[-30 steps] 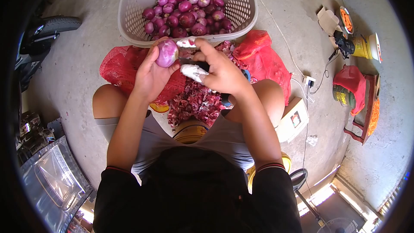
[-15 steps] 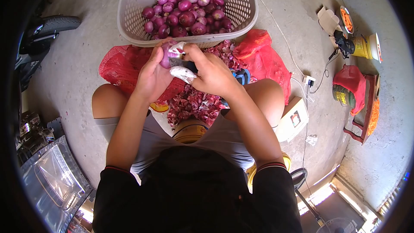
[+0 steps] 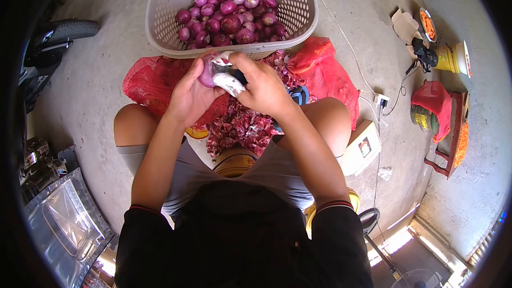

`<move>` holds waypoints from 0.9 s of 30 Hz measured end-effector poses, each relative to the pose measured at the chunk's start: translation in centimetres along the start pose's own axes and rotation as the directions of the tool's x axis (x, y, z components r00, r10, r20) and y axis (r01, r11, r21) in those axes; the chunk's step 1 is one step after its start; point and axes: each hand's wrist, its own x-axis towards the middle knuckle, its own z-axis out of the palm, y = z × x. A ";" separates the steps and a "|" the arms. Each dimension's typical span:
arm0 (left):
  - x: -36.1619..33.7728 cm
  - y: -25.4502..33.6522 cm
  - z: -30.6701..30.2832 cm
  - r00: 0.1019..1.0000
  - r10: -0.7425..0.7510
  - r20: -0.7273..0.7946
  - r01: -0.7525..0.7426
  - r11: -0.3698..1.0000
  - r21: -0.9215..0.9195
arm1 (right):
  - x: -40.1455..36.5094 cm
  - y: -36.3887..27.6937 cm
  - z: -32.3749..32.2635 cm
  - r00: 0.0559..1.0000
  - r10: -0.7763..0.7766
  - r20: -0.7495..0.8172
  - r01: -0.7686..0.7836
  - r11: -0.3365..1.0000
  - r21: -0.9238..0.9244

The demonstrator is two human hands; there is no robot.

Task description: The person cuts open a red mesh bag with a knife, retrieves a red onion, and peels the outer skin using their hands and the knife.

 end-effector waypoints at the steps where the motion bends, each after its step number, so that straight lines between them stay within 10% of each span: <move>1: 0.0 0.0 0.0 1.000 -0.007 0.000 0.007 1.000 0.004 | 0.0 0.1 0.0 1.000 0.006 -0.010 -0.005 1.000 0.020; 14: -0.4 0.6 -0.4 0.996 -0.056 0.063 0.056 0.998 0.005 | 0.1 1.1 -1.0 0.988 0.153 -0.018 -0.133 0.903 0.409; 17: -0.2 0.8 0.1 0.998 -0.047 0.031 0.047 0.999 -0.019 | -0.3 0.3 -1.4 0.970 0.146 0.194 -0.188 0.958 0.216; 27: 0.0 0.4 0.2 0.999 -0.045 -0.029 0.045 0.999 0.016 | 0.0 0.4 -0.2 0.996 0.024 0.082 -0.028 0.999 0.043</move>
